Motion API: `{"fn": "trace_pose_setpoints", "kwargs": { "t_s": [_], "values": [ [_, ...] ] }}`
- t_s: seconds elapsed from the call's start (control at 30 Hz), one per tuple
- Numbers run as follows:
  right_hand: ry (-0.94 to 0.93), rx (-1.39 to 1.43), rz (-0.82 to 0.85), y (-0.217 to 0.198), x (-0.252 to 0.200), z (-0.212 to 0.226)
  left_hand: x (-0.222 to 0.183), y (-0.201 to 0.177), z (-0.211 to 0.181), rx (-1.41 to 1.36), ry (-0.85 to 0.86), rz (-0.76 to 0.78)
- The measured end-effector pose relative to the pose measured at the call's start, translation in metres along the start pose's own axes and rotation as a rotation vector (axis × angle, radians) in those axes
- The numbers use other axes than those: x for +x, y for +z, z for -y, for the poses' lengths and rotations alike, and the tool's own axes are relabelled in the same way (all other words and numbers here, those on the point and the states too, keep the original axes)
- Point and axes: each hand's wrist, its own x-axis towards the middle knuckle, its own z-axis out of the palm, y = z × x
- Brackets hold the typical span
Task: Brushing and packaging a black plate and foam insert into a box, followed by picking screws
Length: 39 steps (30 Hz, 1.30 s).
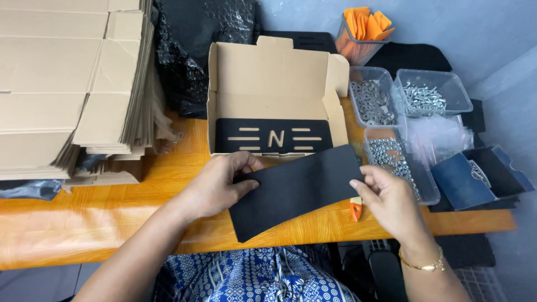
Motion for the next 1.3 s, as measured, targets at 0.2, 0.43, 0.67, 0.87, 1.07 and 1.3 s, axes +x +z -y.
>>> {"fn": "trace_pose_setpoints", "kwargs": {
  "t_s": [0.2, 0.43, 0.67, 0.87, 1.07, 1.3],
  "values": [
    [-0.233, -0.539, -0.099, 0.012, -0.02, 0.009, -0.01, 0.004, 0.011, 0.279, -0.079, -0.025],
    [-0.03, -1.111, 0.289, 0.014, -0.035, 0.039, -0.012, 0.021, 0.056, 0.616, 0.121, -0.14],
    [-0.014, -0.982, 0.266, 0.007, -0.04, 0.033, -0.03, 0.034, 0.029, 1.036, 0.489, -0.469],
    [-0.266, -0.909, -0.154, -0.014, -0.044, 0.036, -0.034, 0.043, 0.021, 0.843, 0.606, -0.384],
    [-0.204, -0.374, -0.3, -0.038, -0.054, 0.063, -0.025, 0.059, 0.055, 0.673, 0.493, -0.121],
    [-0.065, 0.118, -0.365, -0.01, -0.056, 0.095, -0.026, 0.062, 0.055, 0.637, 0.502, -0.108]
  ]
}}
